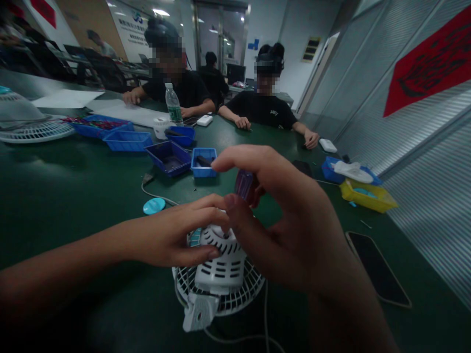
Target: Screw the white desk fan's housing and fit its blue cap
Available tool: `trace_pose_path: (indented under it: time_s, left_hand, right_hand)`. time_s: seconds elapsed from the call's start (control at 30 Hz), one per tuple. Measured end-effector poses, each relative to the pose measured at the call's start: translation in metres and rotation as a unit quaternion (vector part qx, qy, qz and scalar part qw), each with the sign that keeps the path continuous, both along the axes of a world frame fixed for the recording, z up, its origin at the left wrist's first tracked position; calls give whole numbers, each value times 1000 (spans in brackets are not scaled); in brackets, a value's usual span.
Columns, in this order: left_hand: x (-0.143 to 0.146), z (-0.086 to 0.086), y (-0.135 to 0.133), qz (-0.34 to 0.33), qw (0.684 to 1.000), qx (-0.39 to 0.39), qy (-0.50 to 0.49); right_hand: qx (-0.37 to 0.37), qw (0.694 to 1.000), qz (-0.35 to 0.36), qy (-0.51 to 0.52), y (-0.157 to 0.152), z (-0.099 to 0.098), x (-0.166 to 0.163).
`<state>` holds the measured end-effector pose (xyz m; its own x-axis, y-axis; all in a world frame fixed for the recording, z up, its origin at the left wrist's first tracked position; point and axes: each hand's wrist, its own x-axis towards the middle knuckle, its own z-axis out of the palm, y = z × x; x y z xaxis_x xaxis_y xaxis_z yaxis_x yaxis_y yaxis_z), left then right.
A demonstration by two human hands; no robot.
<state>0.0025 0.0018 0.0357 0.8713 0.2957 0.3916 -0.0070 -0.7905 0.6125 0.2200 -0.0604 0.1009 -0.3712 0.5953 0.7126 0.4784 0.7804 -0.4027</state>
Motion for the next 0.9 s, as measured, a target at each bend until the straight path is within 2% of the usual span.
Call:
trace_pose_path:
  time_s: [0.1, 0.23, 0.4, 0.57, 0.73, 0.9]
  left_hand:
    - [0, 1, 0, 0, 1000, 0, -1]
    - [1, 1, -1, -2, 1000, 2, -4]
    - [1, 0, 0, 1, 1000, -1, 0]
    - [0, 2, 0, 0, 1000, -5, 4]
    - [0, 2, -1, 1, 1000, -5, 6]
    - [1, 2, 0, 0, 1000, -4, -3]
  right_hand:
    - [6, 1000, 3, 1, 0, -1, 0]
    - [-22, 999, 34, 8, -1, -1, 0]
    - [-6, 1000, 15, 10, 1, -1, -1]
    - [-11, 999, 43, 11, 2, -1, -1]
    - [0, 1000, 19, 3, 3, 0, -2]
    - [-11, 999, 39, 7, 3, -2, -1]
